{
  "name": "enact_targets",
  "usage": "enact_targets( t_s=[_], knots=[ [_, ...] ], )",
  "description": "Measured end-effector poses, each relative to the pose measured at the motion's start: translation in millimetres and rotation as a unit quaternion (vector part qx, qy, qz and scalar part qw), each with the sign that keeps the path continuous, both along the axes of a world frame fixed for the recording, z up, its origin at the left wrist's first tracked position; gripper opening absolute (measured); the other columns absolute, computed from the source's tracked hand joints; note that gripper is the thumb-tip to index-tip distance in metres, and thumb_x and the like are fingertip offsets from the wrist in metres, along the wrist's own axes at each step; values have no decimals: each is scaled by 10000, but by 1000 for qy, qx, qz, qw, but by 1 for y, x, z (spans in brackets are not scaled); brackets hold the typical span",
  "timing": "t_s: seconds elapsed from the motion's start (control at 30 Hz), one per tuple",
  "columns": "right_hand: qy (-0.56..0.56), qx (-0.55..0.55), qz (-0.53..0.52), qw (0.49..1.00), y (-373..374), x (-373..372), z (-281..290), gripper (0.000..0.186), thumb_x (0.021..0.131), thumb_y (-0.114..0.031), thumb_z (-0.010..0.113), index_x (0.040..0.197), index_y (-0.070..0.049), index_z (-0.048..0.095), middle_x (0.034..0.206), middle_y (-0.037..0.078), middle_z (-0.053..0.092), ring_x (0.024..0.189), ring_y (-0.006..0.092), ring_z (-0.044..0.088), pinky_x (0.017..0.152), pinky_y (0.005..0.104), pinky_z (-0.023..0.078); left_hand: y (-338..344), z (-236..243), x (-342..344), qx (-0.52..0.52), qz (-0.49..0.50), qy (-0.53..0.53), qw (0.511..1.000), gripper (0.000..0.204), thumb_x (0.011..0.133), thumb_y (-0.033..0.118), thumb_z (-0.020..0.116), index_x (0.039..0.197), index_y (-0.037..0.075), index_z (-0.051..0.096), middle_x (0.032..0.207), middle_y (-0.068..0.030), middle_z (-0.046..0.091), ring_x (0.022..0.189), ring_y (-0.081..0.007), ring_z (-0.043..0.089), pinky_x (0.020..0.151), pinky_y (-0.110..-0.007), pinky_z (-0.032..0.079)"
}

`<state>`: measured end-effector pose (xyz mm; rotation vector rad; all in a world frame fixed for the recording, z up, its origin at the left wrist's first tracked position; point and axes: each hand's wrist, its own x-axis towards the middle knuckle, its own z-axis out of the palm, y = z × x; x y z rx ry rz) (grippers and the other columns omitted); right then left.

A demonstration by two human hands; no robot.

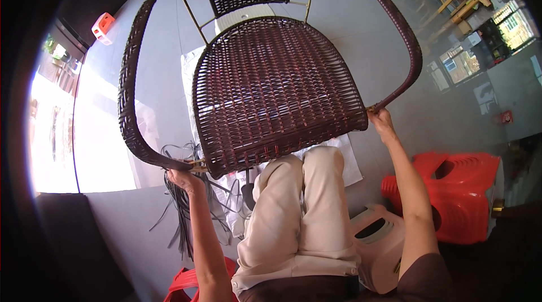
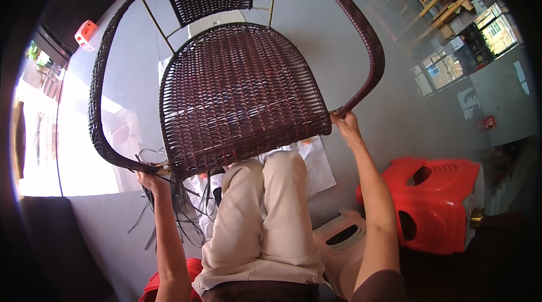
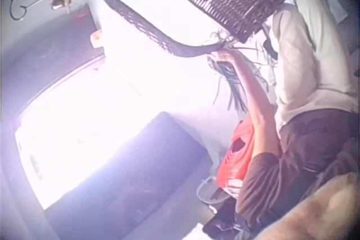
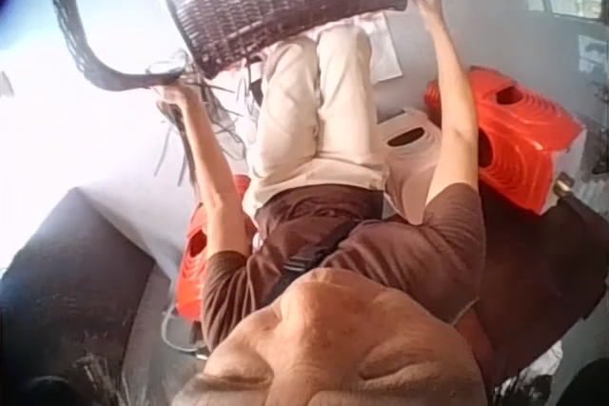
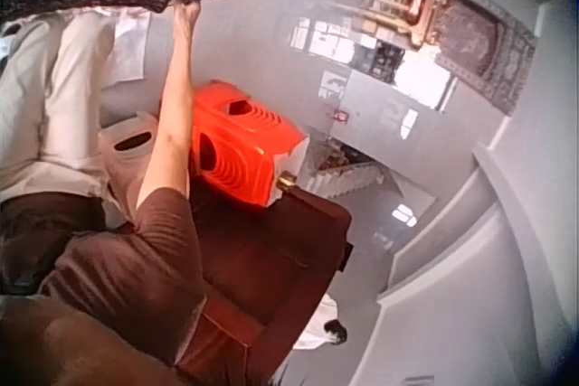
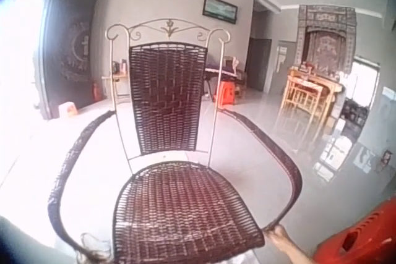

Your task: The person weaves plastic strips through the armrest frame of a rocking chair to repair the wicker pattern. They then pick up the chair, turn it over, and use a tool to pull a thin wire through the seat frame.

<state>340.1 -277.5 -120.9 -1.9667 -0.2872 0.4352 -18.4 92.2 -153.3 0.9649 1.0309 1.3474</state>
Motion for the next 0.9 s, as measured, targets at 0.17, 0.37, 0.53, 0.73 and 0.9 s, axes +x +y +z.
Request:
enact_targets(
  t_s=[0.17,0.37,0.53,0.73,0.9],
  knots=[
    [-76,50,-25,996,-5,2,-7,190,739,-87,649,848,-14,511,718,25,535,658,130,507,613,270,414,6,-1,8,-44,7,3,999,292,776,279,375,657,30,469,551,-98,513,498,-198,520,478,-295,431],
    [-121,-28,9,992,-11,-10,19,342,726,-301,677,749,-30,471,619,3,429,557,110,399,494,261,336,13,26,-6,13,-43,66,997,199,794,207,390,729,37,470,563,-95,528,508,-182,511,473,-282,398],
    [-151,21,0,988,-8,-10,20,358,737,-335,665,746,-45,456,608,-19,375,541,101,357,471,252,311,20,36,-4,-60,-22,79,995,147,763,165,389,738,48,474,552,-107,538,464,-171,489,450,-262,362],
    [-183,17,10,983,-2,-8,17,323,779,-303,630,797,-48,433,649,-26,351,564,90,335,480,234,301,18,42,5,-42,3,19,999,147,770,144,354,739,36,448,529,-104,485,438,-209,505,415,-291,392],
    [-246,51,-40,967,-4,21,-27,338,790,-295,612,846,-27,414,662,-7,379,585,113,366,512,250,341,21,35,3,-5,-15,-1,1000,177,796,166,354,760,32,463,554,-84,491,440,-191,503,404,-280,397]
  ],
)
